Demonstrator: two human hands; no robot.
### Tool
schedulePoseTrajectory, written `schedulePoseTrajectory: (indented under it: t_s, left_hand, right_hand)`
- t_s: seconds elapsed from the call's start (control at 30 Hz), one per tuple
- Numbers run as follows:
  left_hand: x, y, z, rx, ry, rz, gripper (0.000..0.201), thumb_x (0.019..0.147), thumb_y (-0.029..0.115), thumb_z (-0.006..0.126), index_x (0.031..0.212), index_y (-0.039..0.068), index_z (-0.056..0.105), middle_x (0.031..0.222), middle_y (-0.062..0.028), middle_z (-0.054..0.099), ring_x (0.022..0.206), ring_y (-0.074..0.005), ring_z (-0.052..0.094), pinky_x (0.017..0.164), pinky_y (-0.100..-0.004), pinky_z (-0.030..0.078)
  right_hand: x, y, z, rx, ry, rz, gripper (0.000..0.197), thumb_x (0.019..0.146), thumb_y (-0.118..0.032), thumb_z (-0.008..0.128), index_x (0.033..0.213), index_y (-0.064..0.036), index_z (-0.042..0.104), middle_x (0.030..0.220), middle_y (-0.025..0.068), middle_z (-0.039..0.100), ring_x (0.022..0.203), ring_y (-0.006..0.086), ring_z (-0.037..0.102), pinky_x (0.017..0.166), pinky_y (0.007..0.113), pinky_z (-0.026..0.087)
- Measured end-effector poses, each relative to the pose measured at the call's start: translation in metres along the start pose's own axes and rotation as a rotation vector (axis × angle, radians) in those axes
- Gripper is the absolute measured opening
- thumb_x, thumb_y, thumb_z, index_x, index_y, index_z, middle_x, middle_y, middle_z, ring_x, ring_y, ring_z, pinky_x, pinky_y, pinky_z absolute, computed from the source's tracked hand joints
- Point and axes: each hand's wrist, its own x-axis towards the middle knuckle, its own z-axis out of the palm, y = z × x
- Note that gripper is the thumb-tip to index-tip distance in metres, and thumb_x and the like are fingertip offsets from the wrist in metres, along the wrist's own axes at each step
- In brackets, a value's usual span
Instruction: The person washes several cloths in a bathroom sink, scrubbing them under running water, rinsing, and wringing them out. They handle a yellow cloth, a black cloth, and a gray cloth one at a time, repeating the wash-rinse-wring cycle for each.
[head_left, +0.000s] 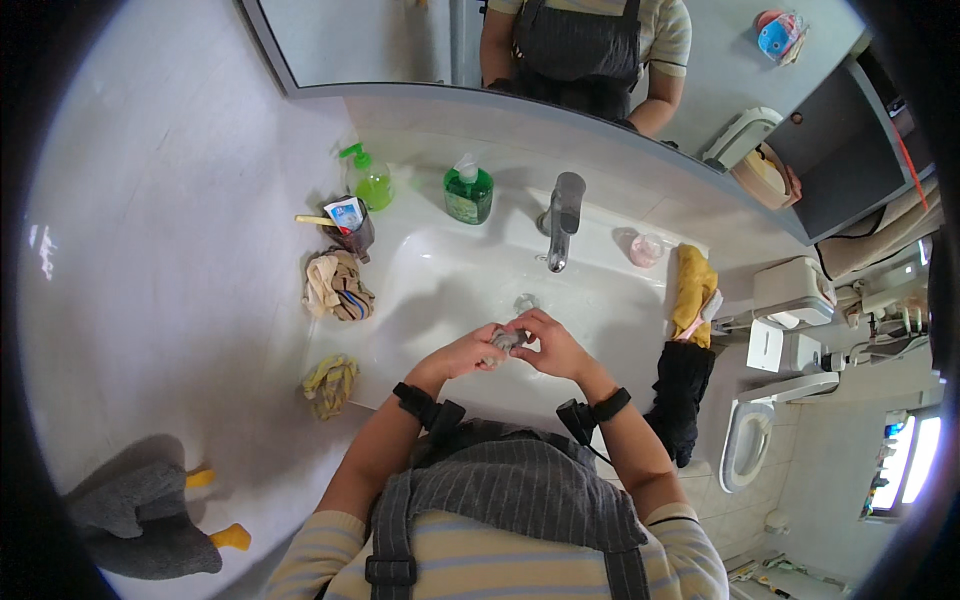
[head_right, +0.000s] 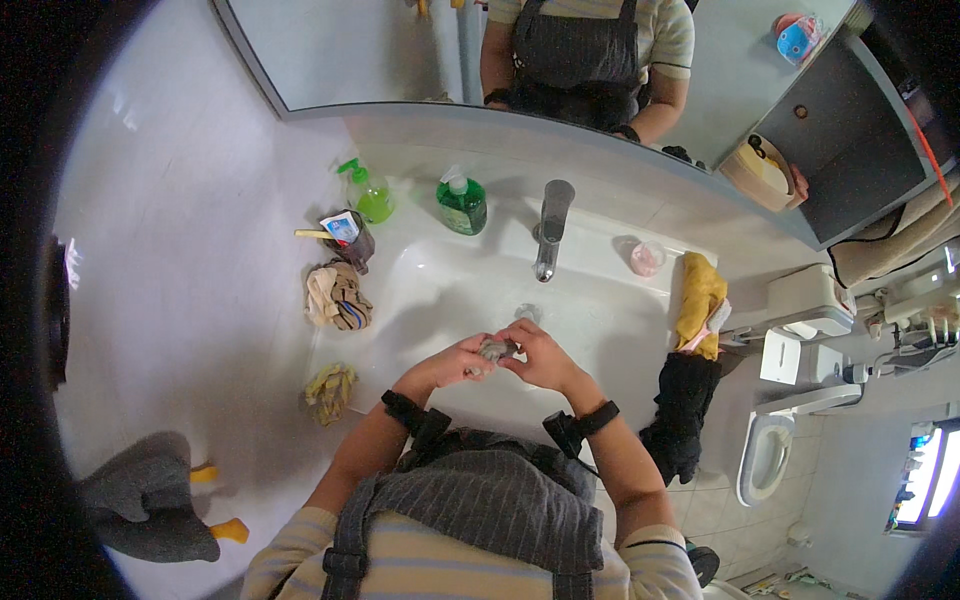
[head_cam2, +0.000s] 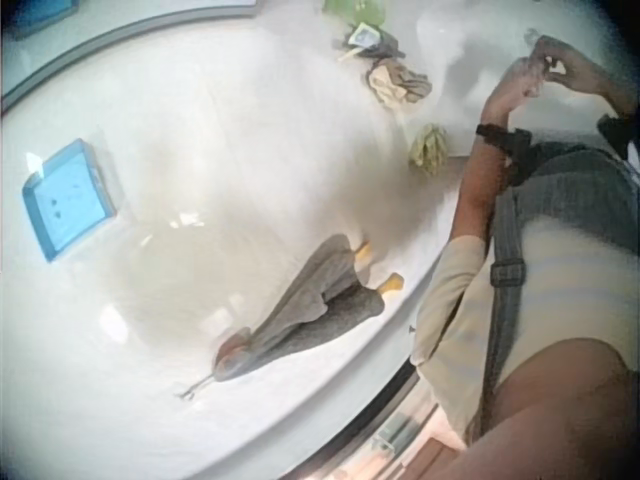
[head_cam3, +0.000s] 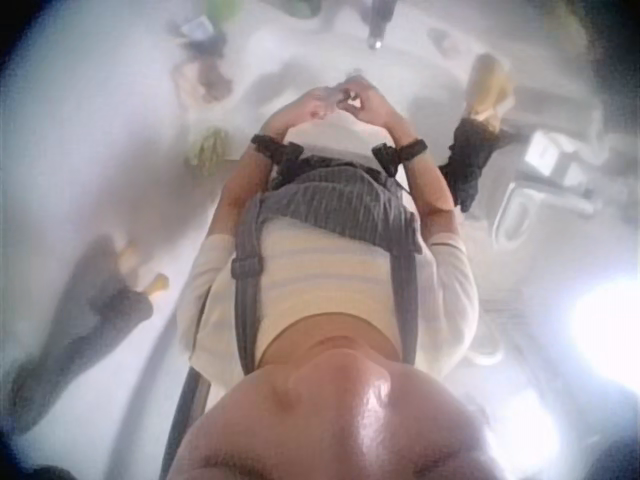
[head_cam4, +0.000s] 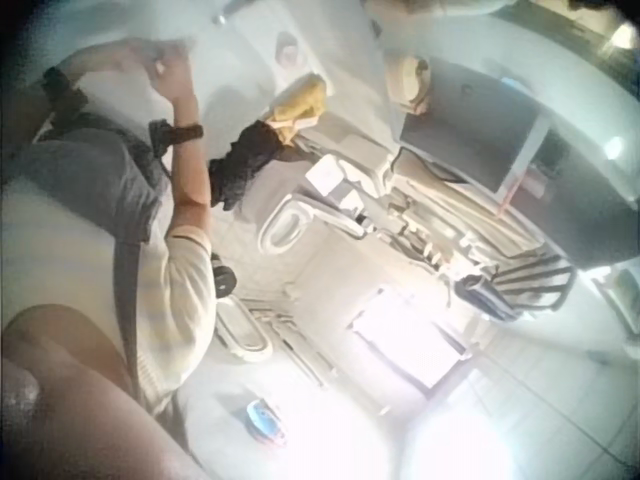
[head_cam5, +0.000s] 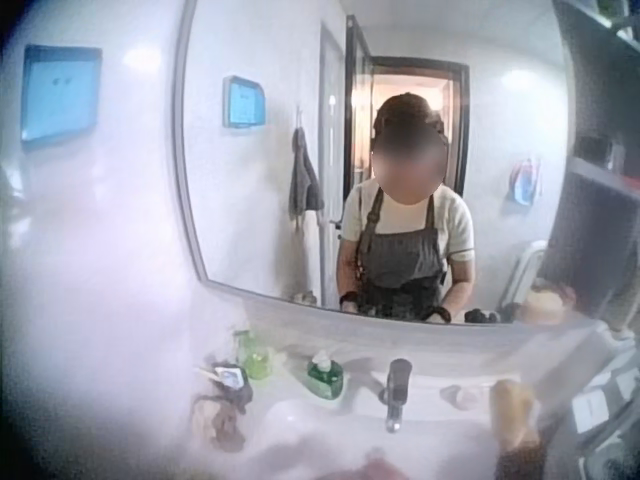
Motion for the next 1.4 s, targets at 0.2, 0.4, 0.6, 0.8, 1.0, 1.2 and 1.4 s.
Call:
schedulePoseTrajectory:
  t_s: [0.2, 0.4, 0.6, 0.8, 1.0, 1.2, 1.4]
  left_hand:
    - [0.0, 0.001, 0.014, 0.301, 0.217, 0.228, 0.036, 0.089, 0.016, 0.054, 0.122, 0.005, 0.043, 0.104, -0.0037, 0.053, 0.083, -0.0118, 0.052, 0.072, -0.0272, 0.045]
    - [0.018, 0.005, 0.028, 0.094, 0.398, 0.294, 0.043, 0.095, 0.039, 0.043, 0.118, 0.003, 0.046, 0.116, -0.0122, 0.054, 0.098, -0.0166, 0.057, 0.081, -0.0319, 0.049]
    - [0.013, 0.016, 0.022, -0.357, 0.132, 0.228, 0.034, 0.097, 0.037, 0.04, 0.111, 0.007, 0.049, 0.105, -0.0031, 0.053, 0.099, -0.0134, 0.051, 0.085, -0.0296, 0.045]
    - [0.003, 0.02, 0.018, -0.34, 0.138, 0.29, 0.019, 0.096, 0.025, 0.048, 0.101, 0.007, 0.052, 0.087, 0.0003, 0.053, 0.073, -0.0085, 0.05, 0.067, -0.0232, 0.045]
    - [-0.002, 0.028, -0.001, -0.253, -0.198, 0.075, 0.008, 0.092, 0.014, 0.051, 0.094, 0.007, 0.053, 0.075, 0.0026, 0.048, 0.061, -0.0059, 0.041, 0.054, -0.0191, 0.036]
    - [-0.019, 0.039, 0.007, -0.027, -0.451, -0.12, 0.007, 0.088, 0.011, 0.055, 0.094, 0.008, 0.055, 0.075, 0.0037, 0.048, 0.063, -0.0053, 0.042, 0.055, -0.02, 0.036]
    - [-0.014, 0.021, -0.012, 0.036, -0.296, -0.041, 0.011, 0.089, 0.013, 0.053, 0.096, 0.004, 0.052, 0.084, -0.0014, 0.051, 0.07, -0.0099, 0.046, 0.061, -0.0246, 0.04]
  right_hand:
    - [0.004, 0.019, 0.017, -0.052, 0.201, 0.182, 0.025, 0.077, -0.01, 0.07, 0.097, -0.0016, 0.057, 0.081, 0.0089, 0.061, 0.067, 0.0171, 0.058, 0.062, 0.029, 0.048]
    - [0.023, 0.01, 0.038, 0.864, 0.594, 0.322, 0.012, 0.087, -0.008, 0.06, 0.09, 0.0012, 0.053, 0.08, 0.0066, 0.06, 0.068, 0.0123, 0.059, 0.055, 0.025, 0.049]
    - [0.016, -0.003, 0.043, 0.249, 0.555, 0.133, 0.008, 0.082, -0.003, 0.058, 0.091, -0.0036, 0.058, 0.086, 0.0085, 0.061, 0.085, 0.0205, 0.059, 0.073, 0.037, 0.046]
    - [0.012, -0.024, 0.014, -0.382, 0.509, -0.349, 0.019, 0.073, -0.001, 0.06, 0.092, -0.005, 0.061, 0.092, 0.0102, 0.058, 0.094, 0.0316, 0.051, 0.083, 0.043, 0.04]
    - [0.014, -0.016, -0.014, -0.458, 0.272, -0.443, 0.042, 0.077, -0.021, 0.063, 0.115, -0.0068, 0.054, 0.116, 0.0143, 0.046, 0.097, 0.0298, 0.05, 0.086, 0.039, 0.042]
    - [0.023, -0.024, -0.021, -0.802, -0.029, -0.902, 0.036, 0.076, -0.033, 0.059, 0.101, -0.0068, 0.06, 0.084, 0.0043, 0.056, 0.074, 0.0206, 0.054, 0.067, 0.033, 0.046]
    - [0.047, -0.01, -0.002, -0.702, 0.13, -0.788, 0.02, 0.08, -0.028, 0.055, 0.07, -0.011, 0.057, 0.062, 0.0064, 0.053, 0.055, 0.023, 0.054, 0.051, 0.033, 0.044]
